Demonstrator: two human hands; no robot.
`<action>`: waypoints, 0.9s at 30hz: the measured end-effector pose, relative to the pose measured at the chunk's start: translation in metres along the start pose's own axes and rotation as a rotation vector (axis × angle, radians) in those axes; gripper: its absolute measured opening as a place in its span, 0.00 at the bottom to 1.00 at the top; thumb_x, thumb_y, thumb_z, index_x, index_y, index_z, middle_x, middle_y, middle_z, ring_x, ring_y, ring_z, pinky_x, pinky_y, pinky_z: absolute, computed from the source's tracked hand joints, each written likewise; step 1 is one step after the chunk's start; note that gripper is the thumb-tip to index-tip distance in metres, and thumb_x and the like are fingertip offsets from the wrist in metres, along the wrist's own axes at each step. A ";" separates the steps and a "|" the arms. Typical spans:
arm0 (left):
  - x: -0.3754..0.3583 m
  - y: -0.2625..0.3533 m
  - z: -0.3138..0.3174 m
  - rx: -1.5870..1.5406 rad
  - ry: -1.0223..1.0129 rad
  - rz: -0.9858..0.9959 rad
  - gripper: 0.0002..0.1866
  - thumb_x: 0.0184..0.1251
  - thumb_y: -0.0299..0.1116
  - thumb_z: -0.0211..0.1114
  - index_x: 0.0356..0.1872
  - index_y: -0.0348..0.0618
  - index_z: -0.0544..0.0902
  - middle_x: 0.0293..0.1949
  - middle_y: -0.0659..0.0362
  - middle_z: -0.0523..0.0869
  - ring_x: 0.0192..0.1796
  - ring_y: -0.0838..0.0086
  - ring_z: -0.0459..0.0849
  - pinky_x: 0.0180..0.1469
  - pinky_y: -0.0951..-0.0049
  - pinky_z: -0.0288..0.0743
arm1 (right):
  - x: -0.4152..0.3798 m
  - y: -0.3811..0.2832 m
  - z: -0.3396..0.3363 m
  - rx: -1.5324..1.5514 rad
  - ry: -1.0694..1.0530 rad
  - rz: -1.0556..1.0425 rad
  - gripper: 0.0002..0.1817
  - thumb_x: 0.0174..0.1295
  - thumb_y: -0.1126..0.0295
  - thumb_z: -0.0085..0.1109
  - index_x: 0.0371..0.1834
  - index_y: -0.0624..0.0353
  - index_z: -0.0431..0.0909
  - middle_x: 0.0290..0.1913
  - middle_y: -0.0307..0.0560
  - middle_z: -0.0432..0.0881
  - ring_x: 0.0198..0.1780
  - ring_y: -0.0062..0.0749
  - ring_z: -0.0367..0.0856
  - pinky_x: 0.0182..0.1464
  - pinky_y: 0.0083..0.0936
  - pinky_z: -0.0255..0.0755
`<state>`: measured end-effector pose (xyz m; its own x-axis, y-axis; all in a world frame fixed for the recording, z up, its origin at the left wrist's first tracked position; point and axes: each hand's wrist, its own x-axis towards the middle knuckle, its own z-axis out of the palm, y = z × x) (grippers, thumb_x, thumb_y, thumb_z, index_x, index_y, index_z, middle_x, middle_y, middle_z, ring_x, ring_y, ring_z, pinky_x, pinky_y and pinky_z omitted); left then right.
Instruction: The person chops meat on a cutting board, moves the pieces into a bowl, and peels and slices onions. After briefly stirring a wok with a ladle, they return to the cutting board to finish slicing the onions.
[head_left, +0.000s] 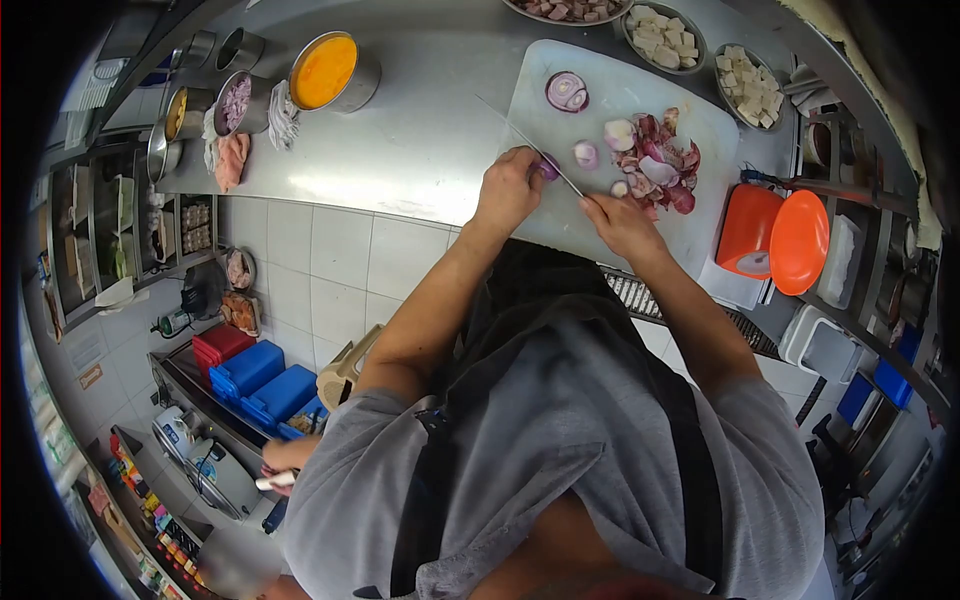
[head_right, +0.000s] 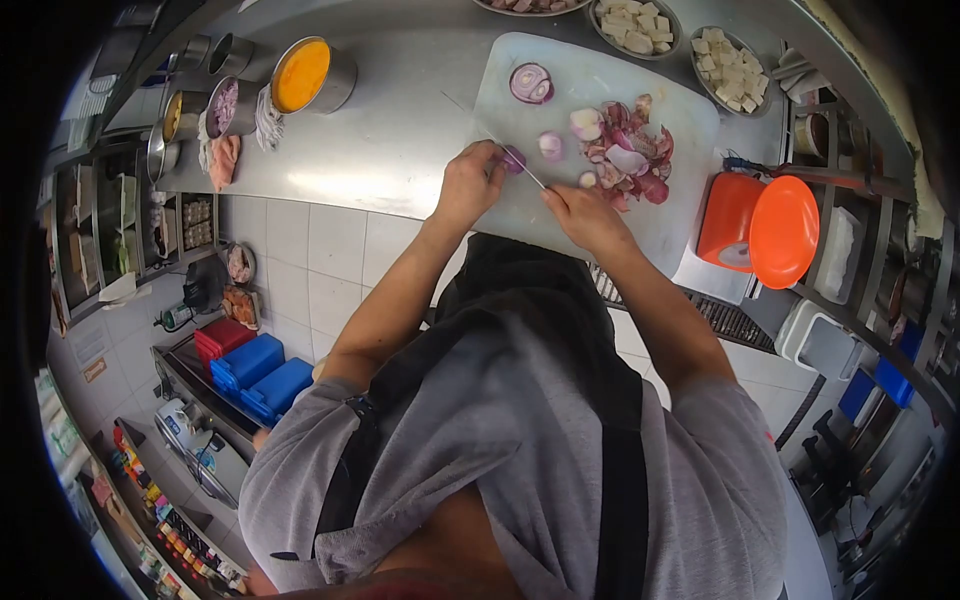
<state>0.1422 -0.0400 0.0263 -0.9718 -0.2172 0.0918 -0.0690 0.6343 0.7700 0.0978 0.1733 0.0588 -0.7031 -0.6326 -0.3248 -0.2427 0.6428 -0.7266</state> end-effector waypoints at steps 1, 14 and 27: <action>-0.001 0.001 0.000 0.004 0.001 -0.001 0.10 0.54 0.22 0.67 0.38 0.36 0.81 0.39 0.46 0.85 0.43 0.49 0.84 0.47 0.56 0.80 | 0.006 0.001 0.006 0.007 0.015 0.003 0.21 0.75 0.54 0.48 0.42 0.62 0.81 0.36 0.64 0.83 0.42 0.62 0.81 0.44 0.49 0.71; 0.006 0.012 -0.019 0.145 -0.064 0.059 0.22 0.58 0.25 0.66 0.56 0.44 0.80 0.38 0.46 0.85 0.40 0.51 0.86 0.45 0.57 0.81 | -0.007 -0.019 -0.013 0.012 -0.049 0.062 0.21 0.74 0.54 0.48 0.41 0.63 0.81 0.35 0.65 0.83 0.42 0.62 0.81 0.44 0.49 0.72; -0.013 -0.010 0.008 0.112 0.117 0.042 0.10 0.59 0.27 0.70 0.42 0.39 0.84 0.37 0.48 0.87 0.41 0.52 0.85 0.46 0.57 0.80 | 0.006 -0.018 -0.008 -0.007 -0.105 0.041 0.20 0.74 0.54 0.49 0.41 0.61 0.81 0.33 0.64 0.82 0.39 0.63 0.81 0.42 0.50 0.71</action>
<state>0.1539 -0.0378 0.0126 -0.9419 -0.2695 0.2005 -0.0598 0.7219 0.6894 0.0930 0.1614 0.0750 -0.6387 -0.6470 -0.4164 -0.2200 0.6722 -0.7070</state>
